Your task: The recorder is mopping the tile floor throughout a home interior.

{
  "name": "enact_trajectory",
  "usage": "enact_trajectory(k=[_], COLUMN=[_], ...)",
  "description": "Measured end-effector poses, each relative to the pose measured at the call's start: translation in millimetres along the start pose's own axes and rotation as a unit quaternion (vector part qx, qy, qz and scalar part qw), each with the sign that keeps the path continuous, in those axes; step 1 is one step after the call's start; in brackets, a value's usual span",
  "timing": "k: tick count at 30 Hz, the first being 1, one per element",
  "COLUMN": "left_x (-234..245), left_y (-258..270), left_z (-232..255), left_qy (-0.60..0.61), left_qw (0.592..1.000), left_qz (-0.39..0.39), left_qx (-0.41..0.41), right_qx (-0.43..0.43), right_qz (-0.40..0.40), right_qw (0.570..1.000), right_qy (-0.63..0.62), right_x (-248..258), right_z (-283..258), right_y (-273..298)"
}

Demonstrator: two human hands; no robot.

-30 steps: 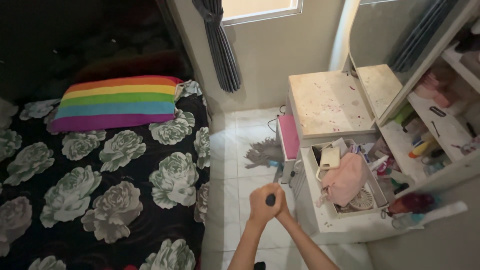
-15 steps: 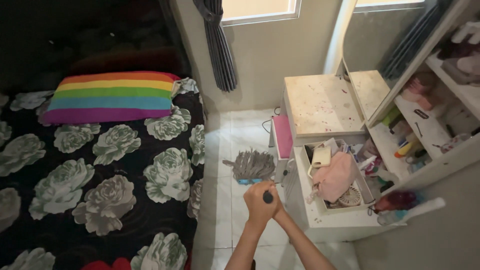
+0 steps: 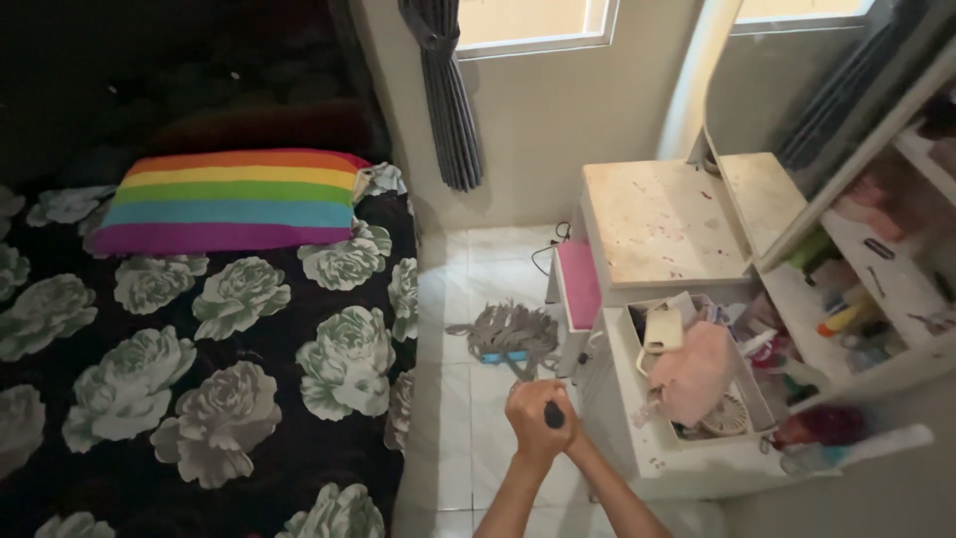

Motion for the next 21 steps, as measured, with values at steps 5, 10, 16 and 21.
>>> enact_trajectory(k=[5,10,16,21], left_x=[-3.3,3.4,17.4,25.8], left_y=[-28.9,-45.6,-21.6,-3.9], left_z=[-20.5,-33.4,-48.9,-85.9], left_qy=[-0.003,-0.006,0.038,0.035], left_qw=[1.0,1.0,0.998,0.993], left_qz=[-0.017,-0.02,-0.051,-0.107], left_qx=[-0.006,-0.013,-0.009,0.026], right_qx=[-0.028,0.108,0.09,0.161], right_qz=[-0.001,-0.055,0.109,-0.036], right_qw=[0.97,0.849,0.87,0.873], right_qy=[0.241,0.514,0.472,0.46], right_x=[0.1,-68.8,4.1,-119.9], right_z=[-15.3,-76.6,16.7,-72.3], right_y=[-17.7,-13.8,-18.5,-9.0])
Point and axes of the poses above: each hand's wrist, its own y-axis away from the middle knuckle, its own x-axis out of the back of the hand, z = x × y, the point moved 7 cm from there along -y, towards the middle knuckle, and after that the axes turned 14 degrees about y, right-handed, at the moved point
